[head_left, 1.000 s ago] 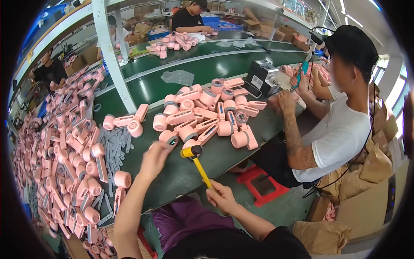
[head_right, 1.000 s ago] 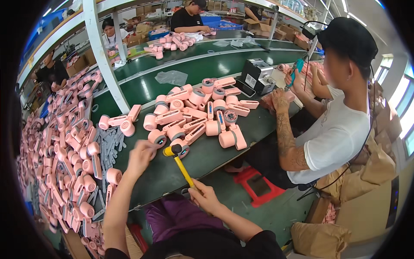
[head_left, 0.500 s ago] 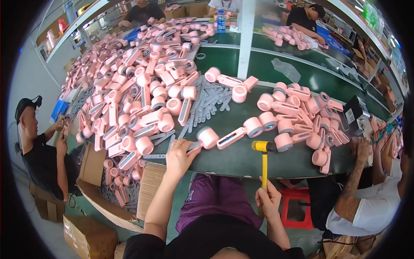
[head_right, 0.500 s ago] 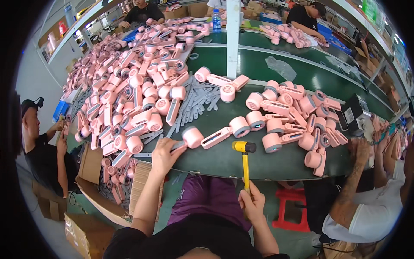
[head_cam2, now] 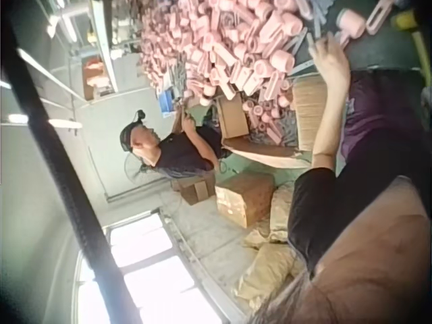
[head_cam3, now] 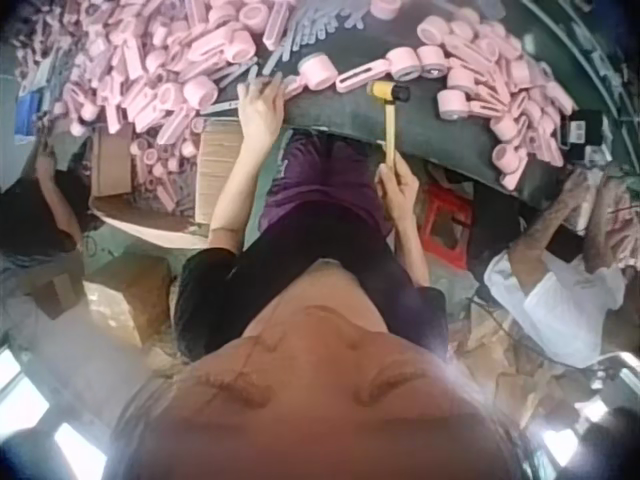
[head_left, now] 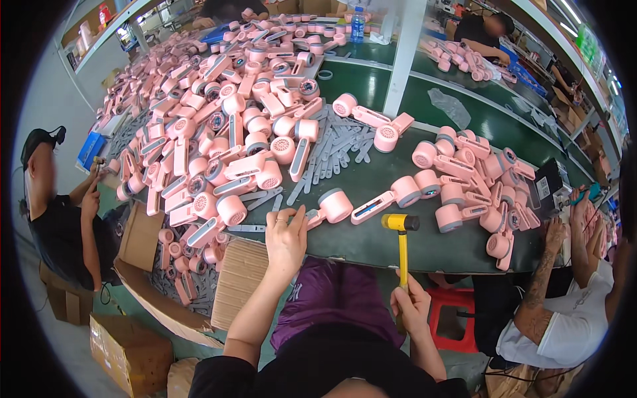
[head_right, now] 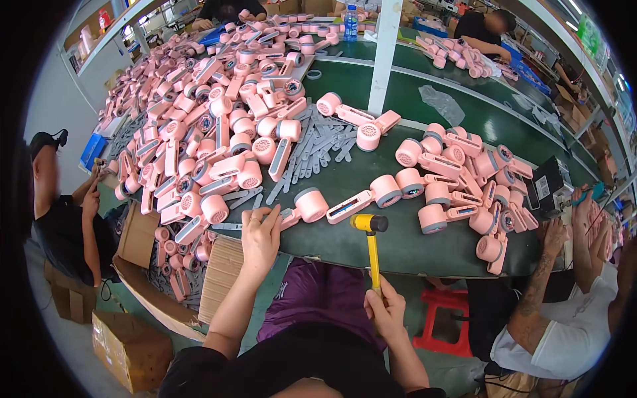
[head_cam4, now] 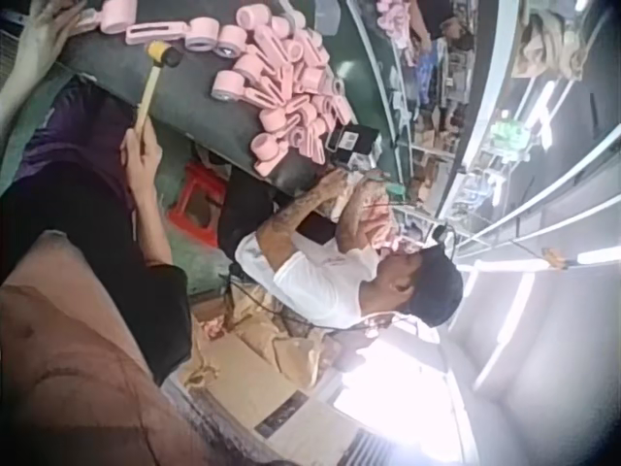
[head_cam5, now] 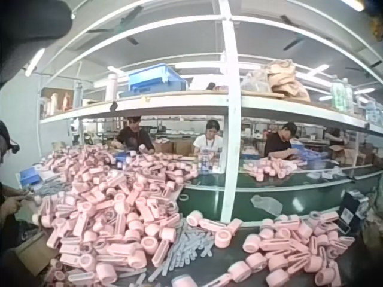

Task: The person assembles handheld fans by inserting strips into fan handles by hand and tapping them into place using a mallet before setting the fans on the table.

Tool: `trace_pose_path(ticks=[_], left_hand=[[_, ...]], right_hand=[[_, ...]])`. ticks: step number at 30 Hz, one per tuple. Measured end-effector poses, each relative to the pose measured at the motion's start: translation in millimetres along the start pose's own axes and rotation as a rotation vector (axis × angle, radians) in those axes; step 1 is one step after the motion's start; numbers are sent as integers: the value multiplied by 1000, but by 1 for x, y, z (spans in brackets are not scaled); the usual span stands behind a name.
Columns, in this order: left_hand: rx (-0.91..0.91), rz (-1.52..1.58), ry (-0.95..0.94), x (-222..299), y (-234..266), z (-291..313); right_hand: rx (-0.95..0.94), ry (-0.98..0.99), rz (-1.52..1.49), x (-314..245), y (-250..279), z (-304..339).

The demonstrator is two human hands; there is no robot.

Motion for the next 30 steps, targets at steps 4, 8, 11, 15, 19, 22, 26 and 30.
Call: trace_pose_path(ticks=[4, 8, 11, 15, 19, 22, 26, 30], left_hand=[[-19, 59, -9, -2, -1, 4], [-45, 39, 54, -5, 1, 2], [-62, 78, 104, -14, -4, 1], [-83, 403, 205, -30, -13, -1], [-79, 523, 279, -38, -18, 1], [-58, 507, 224, -33, -16, -1], [-28, 500, 225, -34, -15, 0], [-13, 503, 221, -36, -11, 0]], right_hand=[[-46, -12, 23, -2, -7, -5], [-179, -113, 178, -7, -25, -29], [-228, 110, 478, -22, -43, -52], [-201, 264, 554, -35, -49, -74], [-236, 111, 589, -43, -46, -80], [-205, 187, 595, -52, -45, -78], [-300, 143, 680, -47, -53, -85], [-321, 121, 651, -41, -56, -91]])
Point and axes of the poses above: each hand's wrist, its own z-axis away from the middle knuckle, its own y-axis out of the back of the hand, x = y × z, the point moved 7 cm from there along -z, towards the middle knuckle, and after that the axes turned 11 degrees about -x, right-handed, at the moved point
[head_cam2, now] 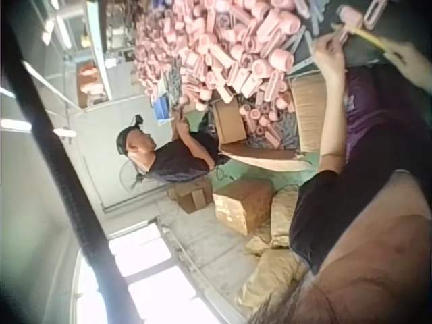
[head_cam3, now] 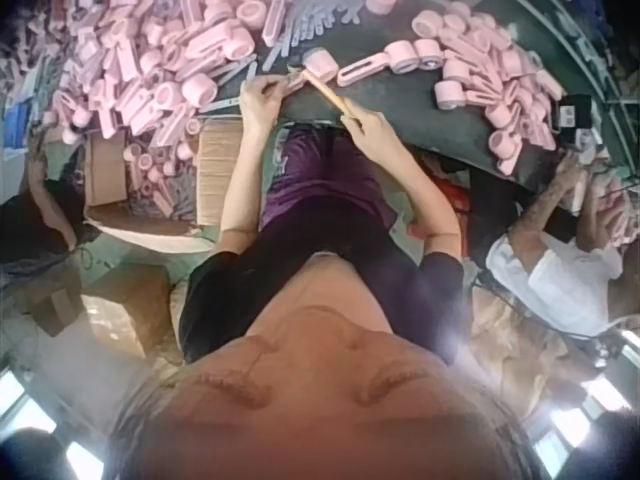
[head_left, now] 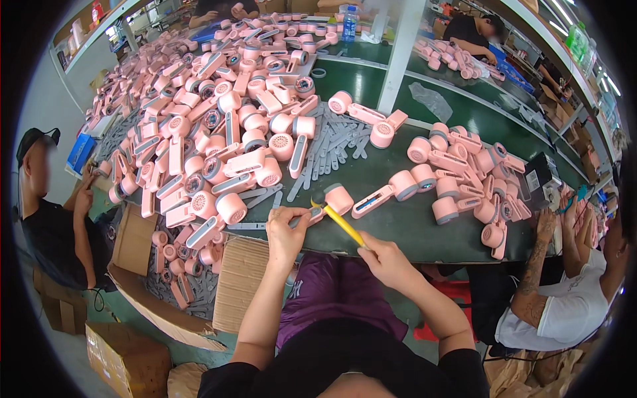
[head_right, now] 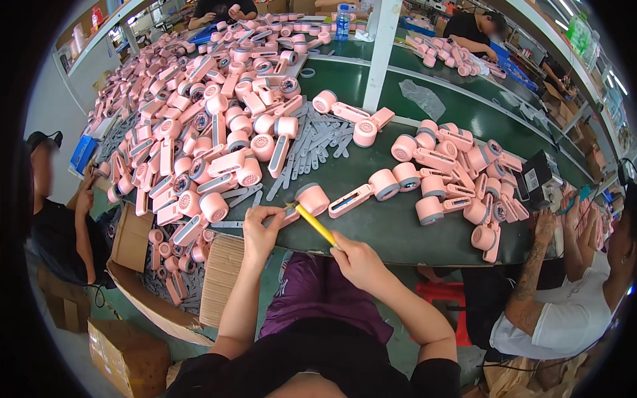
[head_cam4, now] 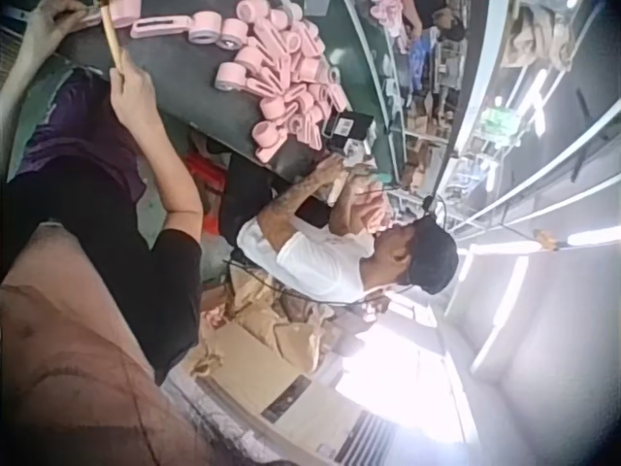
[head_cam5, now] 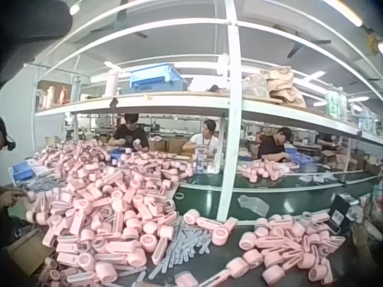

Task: The person assembles handheld fans by inserting strips into fan handles by hand and tapping them into place using a mallet before setting the fans on the table.

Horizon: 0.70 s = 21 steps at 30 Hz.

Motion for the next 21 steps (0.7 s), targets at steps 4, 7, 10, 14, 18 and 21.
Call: trace_pose_path(ticks=[4, 7, 10, 14, 18, 21], left_hand=[[9, 15, -17, -4, -1, 2], [-28, 23, -98, -3, -16, -6], [-117, 19, -16, -34, -18, -7], [-22, -205, -245, -24, 18, 10], [-127, -292, -179, -69, 2, 1], [-164, -259, -220, -52, -1, -3]], right_hand=[[-5, 35, -6, -12, 6, 2], [6, -24, 109, 10, 0, 4], [-2, -12, 161, 19, -8, -8], [139, 248, 14, -19, -21, -2], [-36, 13, 148, 7, -48, 3], [138, 150, 158, -20, -36, 18]])
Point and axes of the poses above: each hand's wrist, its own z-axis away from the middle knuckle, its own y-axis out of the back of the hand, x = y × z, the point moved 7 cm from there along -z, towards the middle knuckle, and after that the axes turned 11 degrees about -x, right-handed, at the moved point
